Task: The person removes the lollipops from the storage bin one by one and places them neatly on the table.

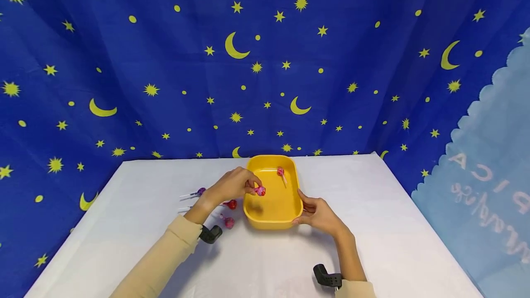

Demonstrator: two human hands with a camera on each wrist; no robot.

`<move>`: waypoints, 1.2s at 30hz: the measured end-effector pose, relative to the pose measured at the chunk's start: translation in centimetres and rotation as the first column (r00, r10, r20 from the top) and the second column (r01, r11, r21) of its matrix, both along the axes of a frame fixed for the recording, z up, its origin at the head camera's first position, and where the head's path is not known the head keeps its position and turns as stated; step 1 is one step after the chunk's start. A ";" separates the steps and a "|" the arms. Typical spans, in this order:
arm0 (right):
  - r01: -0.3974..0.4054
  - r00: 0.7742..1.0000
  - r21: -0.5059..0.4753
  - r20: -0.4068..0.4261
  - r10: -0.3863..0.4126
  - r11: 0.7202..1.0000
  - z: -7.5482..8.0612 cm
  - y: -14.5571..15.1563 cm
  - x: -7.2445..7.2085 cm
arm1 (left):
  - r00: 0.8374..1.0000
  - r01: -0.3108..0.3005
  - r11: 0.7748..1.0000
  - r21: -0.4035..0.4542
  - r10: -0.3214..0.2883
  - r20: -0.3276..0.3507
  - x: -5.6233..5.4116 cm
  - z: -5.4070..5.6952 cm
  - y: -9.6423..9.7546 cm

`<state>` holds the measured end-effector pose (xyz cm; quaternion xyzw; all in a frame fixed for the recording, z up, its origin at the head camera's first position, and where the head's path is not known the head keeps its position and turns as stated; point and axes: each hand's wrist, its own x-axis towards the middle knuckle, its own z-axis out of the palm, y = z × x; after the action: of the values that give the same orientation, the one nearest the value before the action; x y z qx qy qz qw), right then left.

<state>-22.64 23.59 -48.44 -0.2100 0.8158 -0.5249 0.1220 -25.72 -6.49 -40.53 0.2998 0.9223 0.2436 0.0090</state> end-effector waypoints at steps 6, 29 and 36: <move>0.014 1.000 0.016 -0.016 -0.014 1.000 0.4 0.4 -0.1 | 1.000 -0.022 1.000 0.002 0.022 0.021 0.5 0.8 -0.5; 0.021 1.000 0.025 -0.015 -0.021 0.999 0.5 0.7 -0.1 | 0.985 -0.124 0.992 0.037 0.119 0.128 2.0 0.8 -2.8; 0.020 1.000 0.029 -0.001 -0.020 0.999 0.4 -0.1 -0.2 | 0.984 -0.133 0.990 0.047 0.127 0.125 2.8 0.6 -3.8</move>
<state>-22.83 23.49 -48.07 -0.2004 0.8254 -0.5140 0.1196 -22.90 -10.25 -39.98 0.2236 0.9306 0.2867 0.0413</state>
